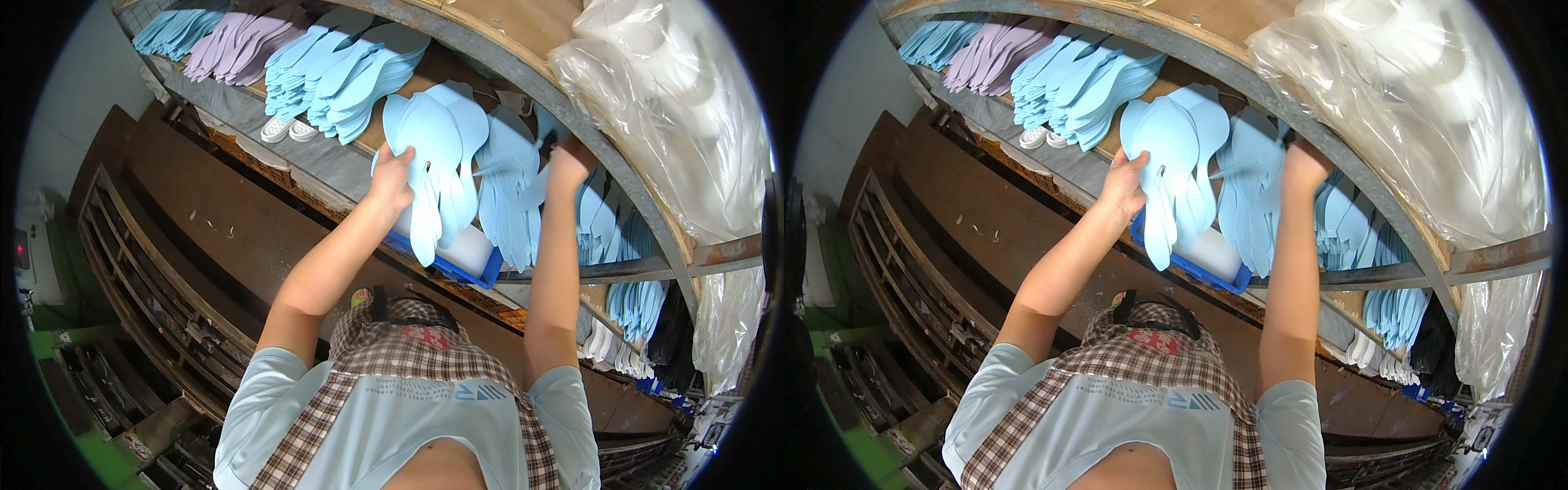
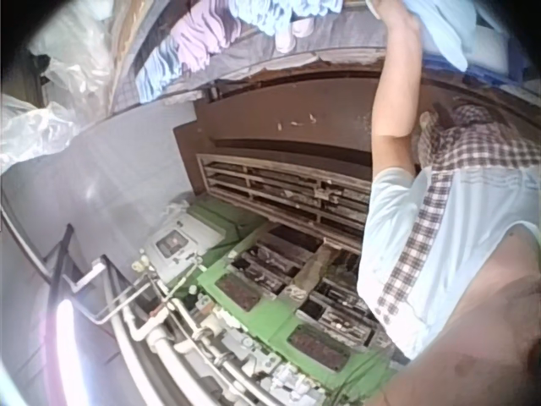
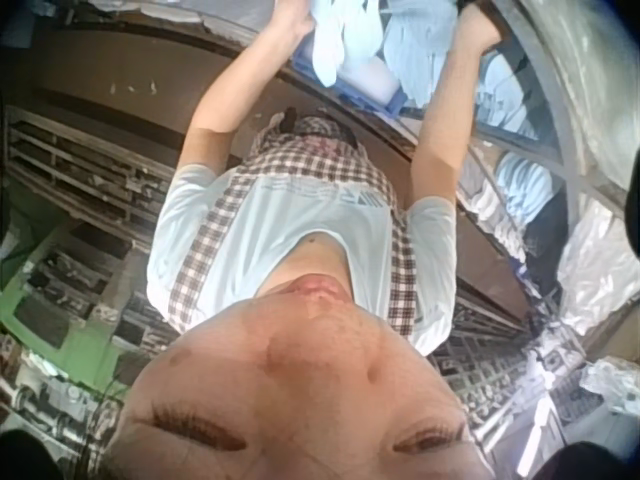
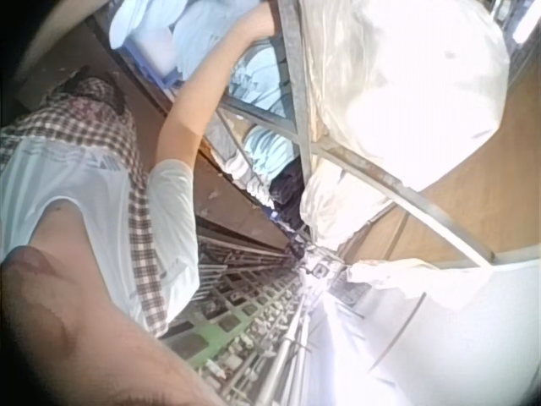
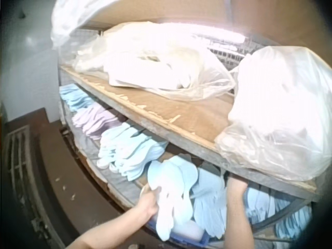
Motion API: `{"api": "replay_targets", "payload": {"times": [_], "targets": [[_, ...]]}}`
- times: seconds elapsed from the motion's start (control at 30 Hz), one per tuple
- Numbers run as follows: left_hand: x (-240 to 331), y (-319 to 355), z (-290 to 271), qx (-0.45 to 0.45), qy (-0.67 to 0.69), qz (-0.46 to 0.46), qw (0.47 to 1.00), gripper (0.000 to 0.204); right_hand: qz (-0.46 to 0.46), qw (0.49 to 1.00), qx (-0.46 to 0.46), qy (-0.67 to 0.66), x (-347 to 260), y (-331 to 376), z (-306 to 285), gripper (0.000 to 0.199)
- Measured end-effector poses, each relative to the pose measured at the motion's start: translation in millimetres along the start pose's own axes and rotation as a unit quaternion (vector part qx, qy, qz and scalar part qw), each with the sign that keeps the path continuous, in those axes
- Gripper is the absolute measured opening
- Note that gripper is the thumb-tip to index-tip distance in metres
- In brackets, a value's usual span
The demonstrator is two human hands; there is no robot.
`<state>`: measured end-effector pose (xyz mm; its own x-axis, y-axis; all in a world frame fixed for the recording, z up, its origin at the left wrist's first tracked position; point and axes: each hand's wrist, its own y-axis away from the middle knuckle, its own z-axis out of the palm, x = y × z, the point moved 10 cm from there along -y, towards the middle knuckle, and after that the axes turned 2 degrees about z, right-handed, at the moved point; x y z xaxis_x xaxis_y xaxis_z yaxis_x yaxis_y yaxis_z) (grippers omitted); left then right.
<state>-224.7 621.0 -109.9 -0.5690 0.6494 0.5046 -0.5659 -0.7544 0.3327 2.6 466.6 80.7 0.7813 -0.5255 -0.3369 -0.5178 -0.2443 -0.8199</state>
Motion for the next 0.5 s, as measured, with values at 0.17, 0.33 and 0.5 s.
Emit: {"api": "replay_targets", "payload": {"times": [0.17,0.33,0.5], "targets": [[5.1,-0.1,3.3,-0.006,-0.022,-0.004,1.0,0.033,0.312,0.912,-0.203,-0.174,80.5,-3.8,34.0,0.024],[9.5,-3.1,6.4,-0.018,-0.042,-0.02,0.999,0.036,0.044,0.943,-0.305,0.128,64.8,41.7,90.8,0.033],[9.4,-5.6,5.5,-0.017,-0.048,-0.047,0.998,0.037,-0.03,0.917,-0.351,0.187,40.0,63.4,75.9,0.029]]}}
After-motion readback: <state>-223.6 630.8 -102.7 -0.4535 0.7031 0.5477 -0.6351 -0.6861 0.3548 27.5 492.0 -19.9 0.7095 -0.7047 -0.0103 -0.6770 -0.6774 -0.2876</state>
